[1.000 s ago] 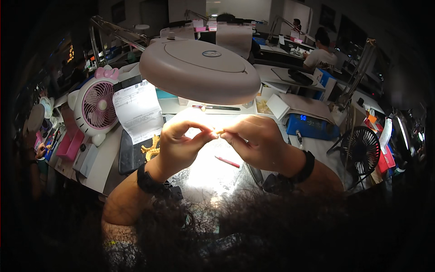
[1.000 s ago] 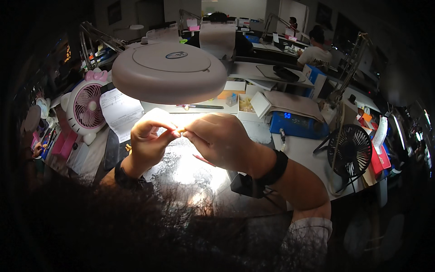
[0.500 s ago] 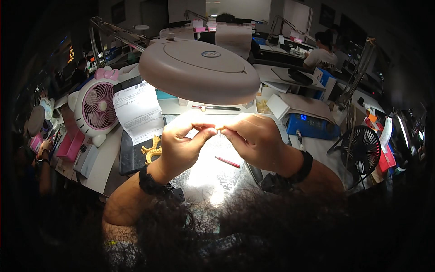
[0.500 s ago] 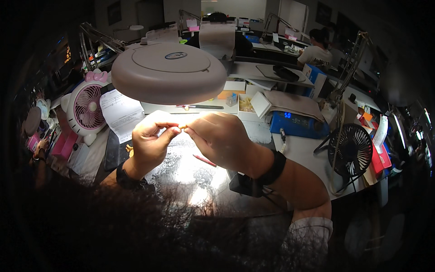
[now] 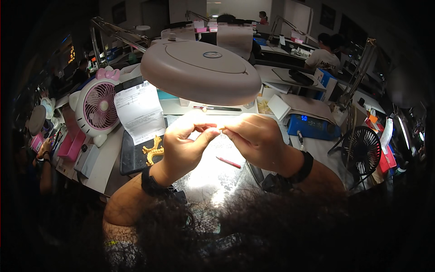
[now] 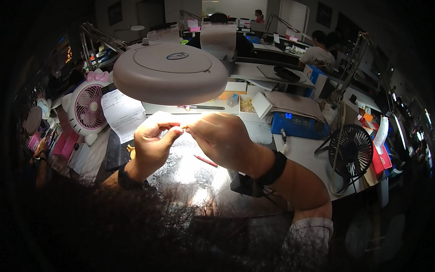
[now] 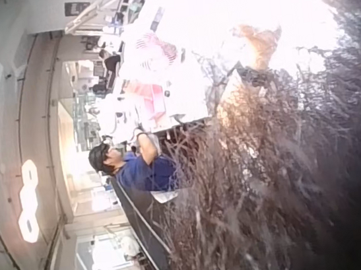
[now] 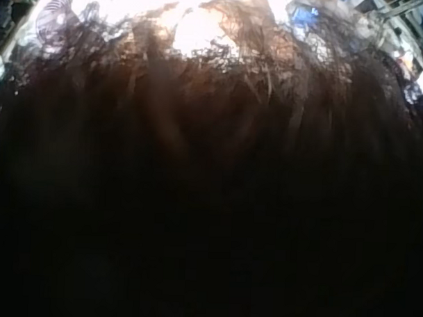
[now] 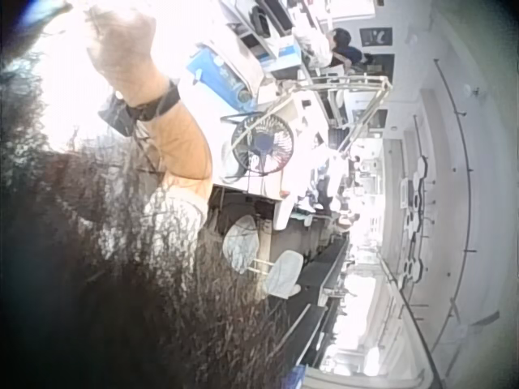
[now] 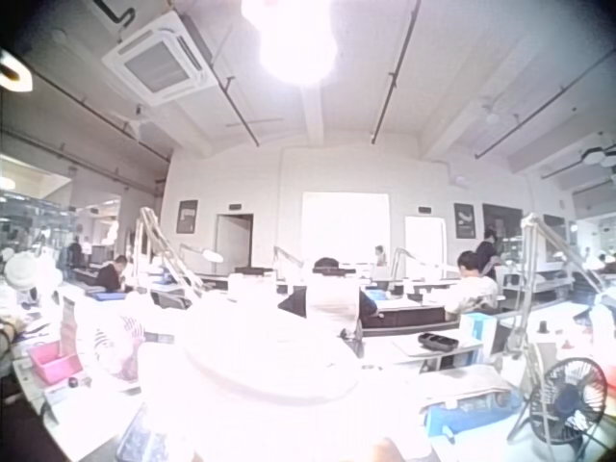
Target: The recorder is using a rotary hand tool to polish or refine a dental mold at a workstation.
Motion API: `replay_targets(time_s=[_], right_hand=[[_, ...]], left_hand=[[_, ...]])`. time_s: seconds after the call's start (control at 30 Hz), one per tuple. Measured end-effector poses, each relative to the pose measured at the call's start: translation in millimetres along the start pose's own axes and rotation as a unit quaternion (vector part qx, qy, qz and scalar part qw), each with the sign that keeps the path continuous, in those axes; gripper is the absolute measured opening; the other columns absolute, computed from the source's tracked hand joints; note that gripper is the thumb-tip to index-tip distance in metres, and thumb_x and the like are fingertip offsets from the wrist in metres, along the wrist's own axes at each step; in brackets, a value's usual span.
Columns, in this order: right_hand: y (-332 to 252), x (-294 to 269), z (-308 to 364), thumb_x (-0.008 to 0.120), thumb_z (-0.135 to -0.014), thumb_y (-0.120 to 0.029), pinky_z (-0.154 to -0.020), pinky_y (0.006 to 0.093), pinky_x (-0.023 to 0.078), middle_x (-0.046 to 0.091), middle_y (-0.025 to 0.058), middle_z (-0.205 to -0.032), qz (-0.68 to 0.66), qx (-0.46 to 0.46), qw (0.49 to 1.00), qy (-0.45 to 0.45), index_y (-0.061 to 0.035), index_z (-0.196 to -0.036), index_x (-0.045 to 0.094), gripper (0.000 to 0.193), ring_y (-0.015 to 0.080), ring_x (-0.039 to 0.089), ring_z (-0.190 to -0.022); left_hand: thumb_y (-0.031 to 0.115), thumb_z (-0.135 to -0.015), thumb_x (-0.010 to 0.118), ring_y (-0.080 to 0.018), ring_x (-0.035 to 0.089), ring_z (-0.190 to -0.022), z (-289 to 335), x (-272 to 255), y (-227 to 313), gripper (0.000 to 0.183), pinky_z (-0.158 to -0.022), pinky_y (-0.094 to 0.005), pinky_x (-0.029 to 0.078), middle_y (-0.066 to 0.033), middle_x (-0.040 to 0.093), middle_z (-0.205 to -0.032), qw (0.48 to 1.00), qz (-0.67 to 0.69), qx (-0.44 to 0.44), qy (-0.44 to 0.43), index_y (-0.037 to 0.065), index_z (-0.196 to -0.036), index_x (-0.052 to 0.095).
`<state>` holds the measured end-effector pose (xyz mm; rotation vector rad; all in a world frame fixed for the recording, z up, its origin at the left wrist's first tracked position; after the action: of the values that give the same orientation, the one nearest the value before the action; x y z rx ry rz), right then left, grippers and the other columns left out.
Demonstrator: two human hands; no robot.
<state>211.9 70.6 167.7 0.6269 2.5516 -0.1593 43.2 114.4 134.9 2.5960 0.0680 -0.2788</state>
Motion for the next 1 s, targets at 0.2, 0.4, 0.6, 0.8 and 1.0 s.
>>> replay_targets(time_s=[0.2, 0.4, 0.6, 0.8, 1.0], right_hand=[[-2.2, -0.6, -0.9, 0.08, -0.084, -0.006, -0.058, 0.0402, 0.049, 0.063, 0.0095, -0.074, 0.006, 0.001, 1.0, -0.003, -0.0047, -0.092, 0.071, 0.012, 0.0289, 0.064, -0.064], [-1.7, -0.7, -0.7, 0.08, -0.084, -0.006, -0.059, 0.0401, 0.049, 0.065, 0.0098, -0.075, -0.005, 0.002, 1.0, 0.009, -0.0046, -0.093, 0.071, 0.012, 0.0289, 0.064, -0.065], [-3.3, -2.1, -2.6, 0.078, -0.085, -0.005, -0.059, 0.04, 0.05, 0.064, 0.0102, -0.073, -0.013, 0.009, 1.0, 0.007, -0.0038, -0.092, 0.071, 0.009, 0.0296, 0.065, -0.064], [-1.2, -3.3, -2.2, 0.077, -0.086, -0.005, -0.059, 0.0403, 0.049, 0.064, 0.0107, -0.072, -0.037, 0.024, 0.999, 0.023, -0.003, -0.092, 0.07, 0.009, 0.0295, 0.064, -0.063], [4.6, -0.1, -0.5, 0.076, -0.088, -0.005, -0.059, 0.04, 0.049, 0.064, 0.011, -0.071, -0.053, 0.057, 0.997, 0.008, -0.003, -0.091, 0.069, 0.008, 0.0294, 0.063, -0.061]], left_hand=[[0.007, -0.088, 0.084, -0.0148, 0.068, -0.073, 1.1, 0.2, -2.7, 0.015, -0.069, -0.0281, 0.055, -0.0095, 0.074, -0.085, 1.0, 0.005, -0.003, 0.003, -0.002, -0.098, 0.076], [0.002, -0.091, 0.079, -0.0144, 0.069, -0.082, 2.2, -0.6, -3.2, 0.013, -0.076, -0.0275, 0.056, -0.0099, 0.073, -0.091, 1.0, 0.012, -0.013, -0.025, -0.005, -0.1, 0.073], [0.006, -0.088, 0.084, -0.015, 0.069, -0.073, 0.5, -0.1, -3.5, 0.014, -0.069, -0.0285, 0.055, -0.0097, 0.074, -0.083, 1.0, 0.026, 0.008, 0.006, -0.002, -0.096, 0.076], [0.006, -0.088, 0.084, -0.0156, 0.07, -0.075, 1.1, -0.3, -3.8, 0.014, -0.07, -0.0289, 0.056, -0.0101, 0.075, -0.083, 1.0, 0.023, 0.008, 0.011, -0.002, -0.096, 0.076], [0.006, -0.087, 0.084, -0.0157, 0.07, -0.074, 0.5, -0.5, -4.5, 0.014, -0.07, -0.0288, 0.056, -0.0103, 0.075, -0.083, 1.0, 0.024, 0.002, 0.007, -0.002, -0.095, 0.076]])
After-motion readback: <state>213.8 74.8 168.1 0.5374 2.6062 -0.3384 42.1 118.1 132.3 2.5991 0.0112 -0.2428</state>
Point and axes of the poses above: each hand's wrist, its own z-axis away from the middle knuckle, its own x-axis out of the palm, y = z × x, the point moved 7 cm from there along -z, towards the middle knuckle
